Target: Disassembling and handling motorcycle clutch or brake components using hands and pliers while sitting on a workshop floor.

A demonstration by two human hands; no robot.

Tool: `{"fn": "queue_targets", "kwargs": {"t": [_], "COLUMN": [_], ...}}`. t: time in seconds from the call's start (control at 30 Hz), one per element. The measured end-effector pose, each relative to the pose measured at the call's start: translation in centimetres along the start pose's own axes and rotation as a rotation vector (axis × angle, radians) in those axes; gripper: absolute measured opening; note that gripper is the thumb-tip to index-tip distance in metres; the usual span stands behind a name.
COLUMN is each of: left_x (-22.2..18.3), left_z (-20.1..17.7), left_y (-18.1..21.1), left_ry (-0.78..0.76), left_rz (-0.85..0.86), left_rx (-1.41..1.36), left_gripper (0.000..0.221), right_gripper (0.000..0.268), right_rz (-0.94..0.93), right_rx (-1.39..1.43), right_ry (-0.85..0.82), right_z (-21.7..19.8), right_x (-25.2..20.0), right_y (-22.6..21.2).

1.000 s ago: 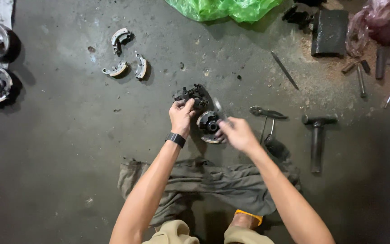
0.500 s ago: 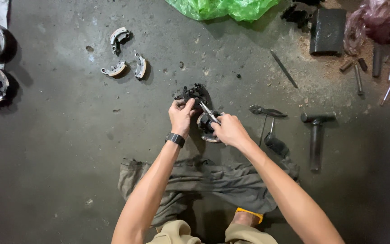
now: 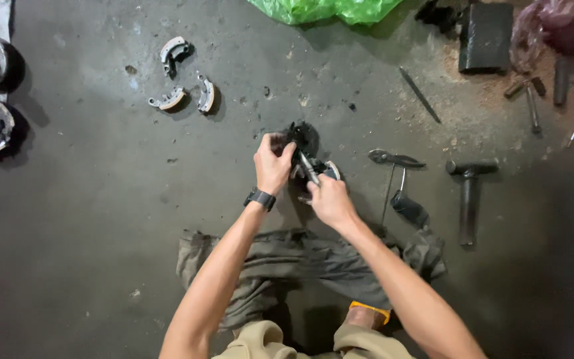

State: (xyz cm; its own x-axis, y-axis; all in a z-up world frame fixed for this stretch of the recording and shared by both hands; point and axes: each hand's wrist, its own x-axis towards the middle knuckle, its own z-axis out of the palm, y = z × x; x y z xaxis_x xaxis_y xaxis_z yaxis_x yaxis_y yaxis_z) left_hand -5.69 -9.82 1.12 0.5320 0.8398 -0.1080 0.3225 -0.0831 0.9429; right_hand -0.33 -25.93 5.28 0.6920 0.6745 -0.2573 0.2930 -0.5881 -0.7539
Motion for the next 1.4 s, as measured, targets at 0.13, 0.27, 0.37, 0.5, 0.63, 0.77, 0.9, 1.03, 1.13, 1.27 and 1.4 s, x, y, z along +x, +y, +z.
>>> {"fn": "queue_targets", "kwargs": {"t": [0.13, 0.27, 0.37, 0.5, 0.63, 0.77, 0.9, 1.03, 1.13, 1.27, 1.4], "left_x": [1.6, 1.5, 1.1, 0.9, -0.2, -0.6, -1.2, -1.1, -0.7, -0.2, 0.0], "left_z": [0.3, 1.5, 1.4, 1.5, 2.1, 2.6, 3.3, 3.5, 3.8, 4.1, 2.5], "left_y": [-0.2, -2.4, -3.2, -3.4, -2.3, -2.5, -2.9, -3.3, -3.1, -1.9, 0.3], "left_ry": [-0.086, -0.117, -0.111, -0.094, -0.057, -0.036, 0.034, 0.024, 0.058, 0.192, 0.124], "left_rz": [-0.155, -0.489, -0.541, -0.539, -0.499, -0.421, -0.429, -0.435, -0.431, -0.373, -0.314], "left_rx": [0.094, -0.250, -0.504, -0.573, -0.397, -0.402, -0.444, -0.501, -0.465, -0.192, 0.001], "left_gripper": [0.037, 0.038, 0.039, 0.039, 0.036, 0.032, 0.029, 0.029, 0.029, 0.029, 0.029], "right_gripper": [0.023, 0.022, 0.025, 0.027, 0.027, 0.027, 0.028, 0.028, 0.026, 0.021, 0.017], "right_rz": [0.132, 0.052, 0.071, 0.220, 0.281, 0.288, 0.244, 0.216, 0.145, 0.142, 0.132], "right_rx": [-0.121, -0.164, -0.105, -0.083, -0.092, -0.149, -0.278, -0.261, -0.265, -0.022, 0.029], "right_ry": [-0.148, -0.024, -0.045, -0.155, -0.225, -0.234, -0.228, -0.182, -0.112, 0.034, 0.069], "right_z": [-2.8, -2.9, -3.7, -4.1, -4.5, -4.7, -4.3, -2.8, -0.8, 1.3, 0.2], "right_x": [0.4, 0.6, 0.6, 0.6, 0.7, 1.3, 1.8, 1.0, 0.4, -0.9, -1.1], "right_y": [-3.0, -3.4, -3.8, -3.9, -4.6, -4.3, -4.0, -3.2, -2.0, -2.0, -2.7]}}
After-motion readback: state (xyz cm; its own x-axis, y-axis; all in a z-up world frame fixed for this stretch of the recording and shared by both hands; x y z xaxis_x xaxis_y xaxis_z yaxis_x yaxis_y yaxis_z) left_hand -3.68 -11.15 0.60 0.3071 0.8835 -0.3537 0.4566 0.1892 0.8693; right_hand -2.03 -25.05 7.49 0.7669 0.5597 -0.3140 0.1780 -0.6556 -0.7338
